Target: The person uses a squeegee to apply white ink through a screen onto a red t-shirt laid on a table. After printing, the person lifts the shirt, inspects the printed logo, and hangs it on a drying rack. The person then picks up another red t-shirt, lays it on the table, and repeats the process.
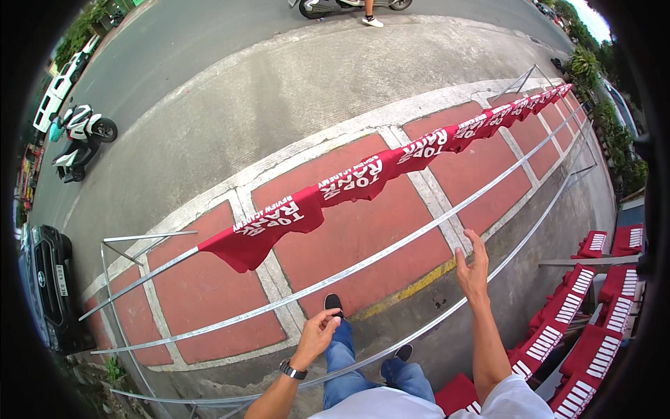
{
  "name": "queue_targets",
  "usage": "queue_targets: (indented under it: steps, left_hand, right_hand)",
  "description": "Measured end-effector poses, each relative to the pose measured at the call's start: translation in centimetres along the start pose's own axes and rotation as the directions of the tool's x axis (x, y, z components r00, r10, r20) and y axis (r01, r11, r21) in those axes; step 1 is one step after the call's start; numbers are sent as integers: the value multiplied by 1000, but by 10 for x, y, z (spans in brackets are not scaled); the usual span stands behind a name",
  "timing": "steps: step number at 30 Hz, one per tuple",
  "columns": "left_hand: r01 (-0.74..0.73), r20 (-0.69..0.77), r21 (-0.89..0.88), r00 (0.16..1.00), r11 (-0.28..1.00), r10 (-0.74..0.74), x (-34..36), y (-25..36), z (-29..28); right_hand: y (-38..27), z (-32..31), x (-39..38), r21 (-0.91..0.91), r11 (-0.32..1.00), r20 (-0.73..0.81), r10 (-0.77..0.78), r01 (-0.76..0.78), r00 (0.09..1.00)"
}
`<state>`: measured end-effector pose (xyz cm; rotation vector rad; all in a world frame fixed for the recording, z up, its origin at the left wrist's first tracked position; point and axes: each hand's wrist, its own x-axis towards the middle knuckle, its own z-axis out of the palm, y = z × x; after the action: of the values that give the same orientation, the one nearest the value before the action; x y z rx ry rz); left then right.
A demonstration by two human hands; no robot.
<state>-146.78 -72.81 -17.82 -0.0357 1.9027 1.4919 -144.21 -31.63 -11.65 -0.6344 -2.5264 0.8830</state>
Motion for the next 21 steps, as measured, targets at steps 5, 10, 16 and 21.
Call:
queue_targets:
  steps: [5, 10, 16, 21]
  left_hand:
    - [-401, 502, 313, 840, 861, 208, -21, 59, 123]
    - [-724, 574, 567, 689, 392, 443, -14, 145, 211]
    - [-549, 323, 505, 836, 666, 444, -33, 211, 351]
    - [-589, 456, 521, 804, 618, 382, -33, 210, 449]
  right_hand:
    - [112, -147, -178, -27, 900, -202, 422, -436, 884]
    - [210, -223, -311, -12, 748, -182, 650, -663, 737]
    - [262, -286, -349, 223, 592, -42, 800, -775, 599]
    - [304, -357, -316, 309, 588, -1, 786, -748, 618]
